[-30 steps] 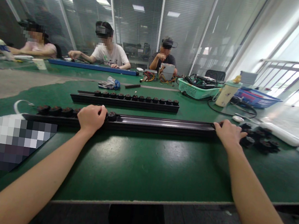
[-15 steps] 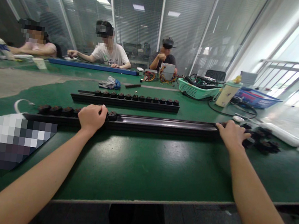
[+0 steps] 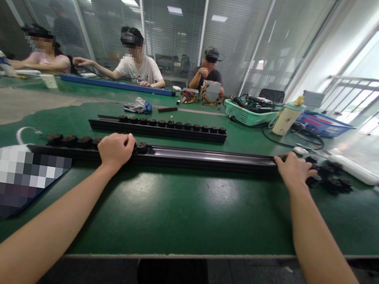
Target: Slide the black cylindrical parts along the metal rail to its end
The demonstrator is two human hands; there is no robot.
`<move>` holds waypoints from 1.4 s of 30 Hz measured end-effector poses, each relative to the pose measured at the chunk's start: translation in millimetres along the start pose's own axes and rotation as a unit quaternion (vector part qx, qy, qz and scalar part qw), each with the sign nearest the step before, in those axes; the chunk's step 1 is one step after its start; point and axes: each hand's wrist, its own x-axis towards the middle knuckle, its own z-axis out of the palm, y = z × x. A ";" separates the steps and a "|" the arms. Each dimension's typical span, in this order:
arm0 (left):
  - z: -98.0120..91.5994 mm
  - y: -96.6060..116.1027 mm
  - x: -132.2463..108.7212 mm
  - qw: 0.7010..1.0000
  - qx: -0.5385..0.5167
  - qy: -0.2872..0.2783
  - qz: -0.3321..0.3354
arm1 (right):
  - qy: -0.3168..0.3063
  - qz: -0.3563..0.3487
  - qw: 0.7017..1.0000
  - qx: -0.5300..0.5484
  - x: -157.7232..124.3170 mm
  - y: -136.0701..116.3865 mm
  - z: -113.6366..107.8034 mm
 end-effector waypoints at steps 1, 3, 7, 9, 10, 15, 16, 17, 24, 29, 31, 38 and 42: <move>0.0 0.0 0.0 1.000 0.000 0.001 0.000 | 0.001 0.004 1.000 0.000 -0.3 -0.1 -0.8; 0.2 -0.3 0.1 1.000 0.001 0.002 0.000 | 0.000 0.012 1.000 0.000 -0.9 -0.2 -2.5; 1.1 -1.7 0.5 1.000 -0.002 -0.001 -0.002 | -0.007 0.006 1.000 -0.001 -1.0 1.2 -4.5; 1.7 -2.2 0.6 1.000 -0.007 -0.002 -0.002 | -0.010 -0.003 1.000 -0.003 -0.3 2.3 -4.1; 1.8 -2.3 0.6 1.000 -0.009 -0.003 -0.002 | -0.011 -0.005 1.000 -0.003 0.2 2.9 -3.7; 0.6 -0.7 0.3 1.000 -0.017 -0.008 -0.008 | -0.013 -0.007 1.000 -0.002 2.1 4.4 -1.4; 0.1 -0.2 0.2 1.000 -0.019 -0.009 -0.010 | -0.013 -0.009 1.000 -0.003 2.2 4.5 -1.1; -0.5 0.2 0.2 1.000 -0.021 -0.010 -0.012 | -0.012 -0.012 1.000 -0.003 2.2 4.6 -1.0; -1.8 0.8 -0.2 0.999 -0.029 -0.013 -0.012 | -0.025 -0.017 1.000 -0.004 3.0 3.6 -1.0; -1.3 0.2 -0.5 1.000 -0.018 -0.010 -0.009 | -0.024 -0.008 1.000 0.016 1.9 2.2 -2.4; -1.2 0.0 -0.4 1.000 -0.015 -0.008 -0.006 | -0.020 -0.004 1.000 0.019 0.2 1.7 -3.3; -0.3 -0.2 -0.1 1.000 -0.009 -0.009 -0.006 | -0.012 -0.007 0.999 0.030 -3.6 1.0 -5.9; -0.8 -0.1 -0.2 1.000 -0.005 -0.008 -0.003 | -0.012 -0.002 0.999 0.033 -3.7 0.7 -5.6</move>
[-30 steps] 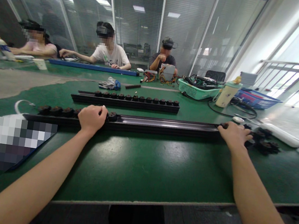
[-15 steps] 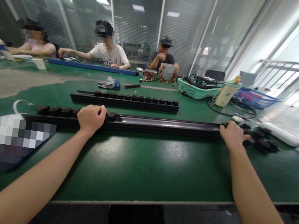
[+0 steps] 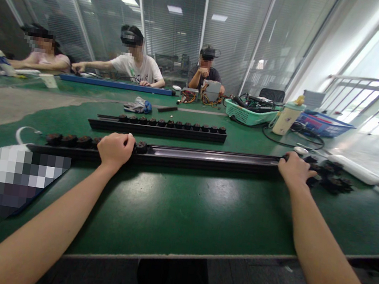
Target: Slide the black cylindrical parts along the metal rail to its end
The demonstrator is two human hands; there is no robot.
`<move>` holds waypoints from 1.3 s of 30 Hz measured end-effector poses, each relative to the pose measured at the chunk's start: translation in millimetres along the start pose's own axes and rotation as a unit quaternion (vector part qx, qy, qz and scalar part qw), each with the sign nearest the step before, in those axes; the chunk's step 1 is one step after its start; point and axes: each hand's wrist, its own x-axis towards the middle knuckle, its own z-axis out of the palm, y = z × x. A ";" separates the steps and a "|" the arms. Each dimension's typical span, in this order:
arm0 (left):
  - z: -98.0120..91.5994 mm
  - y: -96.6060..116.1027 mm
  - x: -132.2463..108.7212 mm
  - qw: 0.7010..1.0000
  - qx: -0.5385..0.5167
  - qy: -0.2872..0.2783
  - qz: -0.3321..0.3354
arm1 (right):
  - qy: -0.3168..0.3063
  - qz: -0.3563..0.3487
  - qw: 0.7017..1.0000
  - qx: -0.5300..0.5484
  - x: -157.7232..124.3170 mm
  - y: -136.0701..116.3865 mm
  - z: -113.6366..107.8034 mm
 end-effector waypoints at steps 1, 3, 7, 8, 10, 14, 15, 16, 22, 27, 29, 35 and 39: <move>-0.2 0.0 0.0 1.000 0.001 0.001 0.001 | 0.000 0.003 1.000 0.000 0.1 0.1 0.3; -0.4 0.0 0.2 1.000 0.004 0.001 0.002 | 0.000 0.009 1.000 0.000 0.7 0.5 1.0; 0.4 -0.3 0.5 1.000 0.008 0.001 0.002 | 0.005 0.021 1.000 0.000 2.7 2.1 2.3; 0.5 -0.4 0.5 1.000 0.008 0.002 0.002 | 0.005 0.024 1.000 0.002 3.1 2.4 2.4; 0.5 -0.3 0.3 1.000 0.007 0.001 0.001 | 0.002 0.027 1.000 0.008 3.5 2.7 2.0; -0.8 0.5 -0.4 1.000 0.004 0.000 0.004 | -0.005 0.030 0.999 0.025 2.4 2.2 -1.0; -1.1 0.7 -0.5 1.000 0.003 0.000 0.004 | -0.008 0.032 0.999 0.029 2.0 2.1 -2.0; -1.4 0.8 -0.6 1.000 0.002 -0.001 0.003 | -0.012 0.034 0.999 0.032 1.8 2.0 -3.1; -1.4 1.0 -0.3 1.000 -0.012 -0.004 -0.006 | -0.034 0.041 0.998 0.031 5.2 4.6 -6.3; -1.8 1.5 0.0 1.000 -0.007 -0.003 -0.001 | -0.029 0.035 0.998 0.036 9.3 9.5 -5.0; -2.0 1.7 0.1 1.000 -0.003 -0.002 0.000 | -0.024 0.031 0.998 0.040 10.7 11.2 -3.9; -2.1 2.3 0.5 1.000 0.004 -0.003 0.000 | -0.016 0.031 0.998 0.043 16.5 15.8 -0.3; -1.5 1.8 0.4 1.000 0.003 -0.001 0.000 | -0.019 0.033 0.998 0.040 19.3 18.1 0.2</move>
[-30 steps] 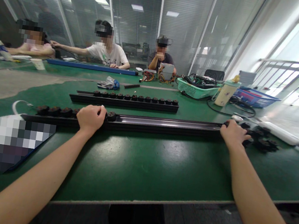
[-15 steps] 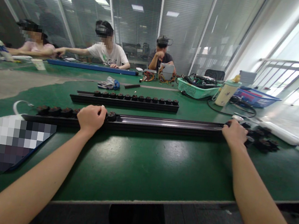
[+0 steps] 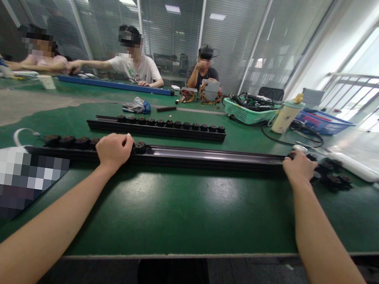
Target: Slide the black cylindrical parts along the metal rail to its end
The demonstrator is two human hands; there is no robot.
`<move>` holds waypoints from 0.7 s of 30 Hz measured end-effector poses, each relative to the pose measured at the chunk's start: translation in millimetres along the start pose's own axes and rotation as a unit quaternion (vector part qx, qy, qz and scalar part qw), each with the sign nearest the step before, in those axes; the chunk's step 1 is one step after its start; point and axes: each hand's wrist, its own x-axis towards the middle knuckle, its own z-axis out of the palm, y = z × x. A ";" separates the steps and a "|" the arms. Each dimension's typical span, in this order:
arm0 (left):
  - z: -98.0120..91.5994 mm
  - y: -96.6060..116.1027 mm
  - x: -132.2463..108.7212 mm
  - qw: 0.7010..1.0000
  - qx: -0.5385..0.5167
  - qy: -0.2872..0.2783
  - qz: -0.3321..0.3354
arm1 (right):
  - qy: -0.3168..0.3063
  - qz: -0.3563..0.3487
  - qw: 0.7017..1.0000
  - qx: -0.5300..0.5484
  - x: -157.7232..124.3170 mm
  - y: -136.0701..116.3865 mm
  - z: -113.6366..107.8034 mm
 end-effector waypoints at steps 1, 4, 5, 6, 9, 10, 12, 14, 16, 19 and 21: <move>0.3 -0.2 0.0 1.000 0.000 0.000 0.000 | 0.002 0.001 1.000 0.000 0.1 0.3 -0.1; 0.8 -0.8 0.0 1.000 -0.001 0.000 0.000 | 0.010 0.005 1.000 0.001 -0.8 0.7 -0.7; 0.9 -0.8 -0.1 1.000 -0.002 0.000 0.000 | 0.013 0.006 1.000 0.002 -1.3 0.7 -1.0; 0.8 -0.8 -0.2 1.000 -0.003 0.000 -0.001 | 0.016 0.007 1.000 0.003 -1.8 0.8 -1.2; 0.1 -0.4 -0.4 1.000 -0.008 -0.001 -0.002 | 0.022 0.013 1.000 0.010 -1.8 1.9 -2.1; -0.2 -0.2 -0.5 1.000 -0.009 -0.003 -0.003 | 0.022 0.017 1.000 0.013 -1.2 2.8 -2.3; -0.6 0.0 -0.4 1.000 -0.014 -0.008 -0.006 | 0.021 0.026 0.999 0.018 1.1 5.3 -2.6; -0.7 0.0 -0.2 1.000 -0.020 -0.012 -0.009 | 0.021 0.031 0.999 0.023 4.3 8.4 -2.2; -0.5 -0.3 0.1 0.999 -0.028 -0.014 -0.012 | 0.028 0.033 0.999 0.030 7.6 11.0 -1.1; 0.6 -1.1 0.6 0.999 -0.032 -0.013 -0.012 | 0.041 0.047 0.997 0.036 11.0 12.5 2.0; 1.6 -1.7 0.9 1.000 -0.023 -0.009 -0.011 | 0.064 0.064 0.995 0.038 12.0 12.6 4.8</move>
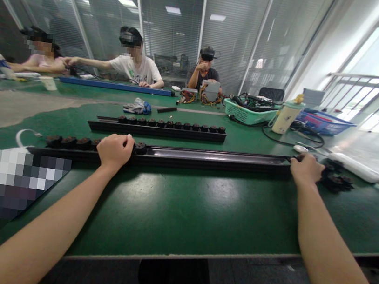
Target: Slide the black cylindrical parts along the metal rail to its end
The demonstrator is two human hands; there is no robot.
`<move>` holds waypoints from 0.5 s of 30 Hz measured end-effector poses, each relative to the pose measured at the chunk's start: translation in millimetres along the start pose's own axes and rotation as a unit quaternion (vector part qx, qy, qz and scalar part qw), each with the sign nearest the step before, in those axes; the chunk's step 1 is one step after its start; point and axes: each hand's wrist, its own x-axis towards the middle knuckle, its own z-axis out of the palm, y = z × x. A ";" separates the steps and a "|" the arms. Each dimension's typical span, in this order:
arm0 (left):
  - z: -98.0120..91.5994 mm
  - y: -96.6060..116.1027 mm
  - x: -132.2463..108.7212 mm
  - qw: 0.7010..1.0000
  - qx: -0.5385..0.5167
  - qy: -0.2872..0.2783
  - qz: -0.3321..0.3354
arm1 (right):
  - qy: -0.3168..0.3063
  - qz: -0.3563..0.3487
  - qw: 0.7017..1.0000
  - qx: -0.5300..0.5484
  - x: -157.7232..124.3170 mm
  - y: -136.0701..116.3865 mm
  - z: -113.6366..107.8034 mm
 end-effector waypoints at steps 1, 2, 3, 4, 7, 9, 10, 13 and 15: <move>0.5 -0.3 0.1 1.000 0.006 0.003 0.002 | 0.013 0.004 1.000 0.003 0.2 0.3 1.5; 0.9 -0.6 0.1 1.000 0.011 0.007 0.004 | 0.024 0.002 1.000 0.008 0.4 1.0 3.0; 1.3 -0.9 0.0 1.000 0.015 0.011 0.007 | 0.033 -0.002 0.999 0.014 1.0 2.1 4.4; 1.7 -1.1 -0.1 1.000 0.018 0.014 0.010 | 0.039 -0.007 0.999 0.021 2.0 3.6 5.9; 2.5 -1.7 -0.4 0.999 0.020 0.020 0.014 | 0.063 -0.008 0.997 0.038 8.4 9.8 10.6; 2.9 -2.1 -0.5 0.999 0.019 0.022 0.015 | 0.088 0.003 0.995 0.038 15.4 14.2 14.7; 3.1 -2.3 -0.5 0.999 0.018 0.023 0.016 | 0.107 0.011 0.994 0.030 19.3 16.2 16.9; 3.1 -2.3 -0.4 0.999 0.016 0.025 0.014 | 0.164 0.036 0.986 -0.010 31.4 21.0 24.1; 2.8 -1.9 -0.4 1.000 0.012 0.025 0.012 | 0.206 0.002 0.978 -0.032 38.9 23.2 28.1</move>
